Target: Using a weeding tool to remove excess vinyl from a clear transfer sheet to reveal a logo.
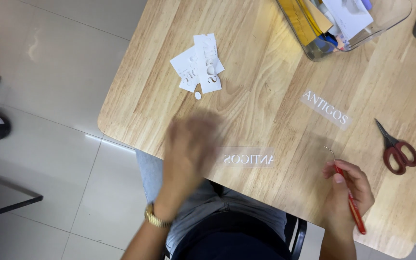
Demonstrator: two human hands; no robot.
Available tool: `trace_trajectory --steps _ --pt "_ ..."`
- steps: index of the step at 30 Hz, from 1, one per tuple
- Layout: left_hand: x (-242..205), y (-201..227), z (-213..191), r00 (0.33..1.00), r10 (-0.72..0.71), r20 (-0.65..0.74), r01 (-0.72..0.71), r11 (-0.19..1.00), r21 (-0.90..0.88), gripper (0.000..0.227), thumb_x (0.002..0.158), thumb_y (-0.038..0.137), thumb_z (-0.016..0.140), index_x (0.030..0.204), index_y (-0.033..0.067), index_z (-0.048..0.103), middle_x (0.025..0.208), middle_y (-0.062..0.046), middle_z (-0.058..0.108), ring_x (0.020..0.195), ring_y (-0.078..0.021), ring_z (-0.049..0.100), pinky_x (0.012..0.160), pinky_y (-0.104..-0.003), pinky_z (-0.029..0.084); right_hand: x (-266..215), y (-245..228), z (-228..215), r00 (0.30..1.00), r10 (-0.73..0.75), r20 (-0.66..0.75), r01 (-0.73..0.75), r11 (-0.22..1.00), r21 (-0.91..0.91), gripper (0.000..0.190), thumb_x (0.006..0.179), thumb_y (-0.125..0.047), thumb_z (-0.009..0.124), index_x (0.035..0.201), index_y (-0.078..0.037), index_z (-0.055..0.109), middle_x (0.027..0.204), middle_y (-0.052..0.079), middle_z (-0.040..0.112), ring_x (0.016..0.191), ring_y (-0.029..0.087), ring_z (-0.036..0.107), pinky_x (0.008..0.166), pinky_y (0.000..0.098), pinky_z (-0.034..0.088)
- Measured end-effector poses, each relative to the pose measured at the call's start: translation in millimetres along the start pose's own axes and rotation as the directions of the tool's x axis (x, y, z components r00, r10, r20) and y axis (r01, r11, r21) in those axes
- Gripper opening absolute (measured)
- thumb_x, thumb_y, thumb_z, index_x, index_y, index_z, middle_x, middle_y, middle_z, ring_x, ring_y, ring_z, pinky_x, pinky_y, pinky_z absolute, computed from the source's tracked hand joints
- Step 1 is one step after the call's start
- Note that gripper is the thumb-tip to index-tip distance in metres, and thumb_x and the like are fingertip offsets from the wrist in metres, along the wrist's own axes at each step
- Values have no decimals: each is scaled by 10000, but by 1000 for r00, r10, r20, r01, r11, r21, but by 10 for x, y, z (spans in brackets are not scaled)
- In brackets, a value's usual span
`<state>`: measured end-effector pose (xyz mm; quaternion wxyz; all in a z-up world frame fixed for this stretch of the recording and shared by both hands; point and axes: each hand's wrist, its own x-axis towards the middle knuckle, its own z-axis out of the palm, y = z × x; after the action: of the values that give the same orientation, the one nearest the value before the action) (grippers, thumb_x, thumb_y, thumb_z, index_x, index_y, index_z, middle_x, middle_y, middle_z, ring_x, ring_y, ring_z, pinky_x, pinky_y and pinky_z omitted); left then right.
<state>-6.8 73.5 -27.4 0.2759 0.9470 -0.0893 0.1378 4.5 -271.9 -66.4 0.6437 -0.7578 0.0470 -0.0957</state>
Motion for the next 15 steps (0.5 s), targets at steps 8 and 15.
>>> trace_trajectory --steps 8,15 --pt "985 -987 -15 851 -485 -200 513 850 122 516 867 343 840 1272 127 602 1286 -99 528 1123 -341 518 810 -516 434 -27 14 76 981 -165 97 177 976 -125 169 1066 -80 630 1195 28 640 1139 164 650 1000 243 678 946 323 591" --pt "1095 -978 8 813 -578 73 581 814 -22 98 890 221 761 917 163 686 1158 -10 545 1123 -297 511 888 -503 427 -12 -85 124 982 -157 105 174 968 -182 156 1067 -25 632 1201 55 643 1122 195 656 983 272 678 947 335 580"
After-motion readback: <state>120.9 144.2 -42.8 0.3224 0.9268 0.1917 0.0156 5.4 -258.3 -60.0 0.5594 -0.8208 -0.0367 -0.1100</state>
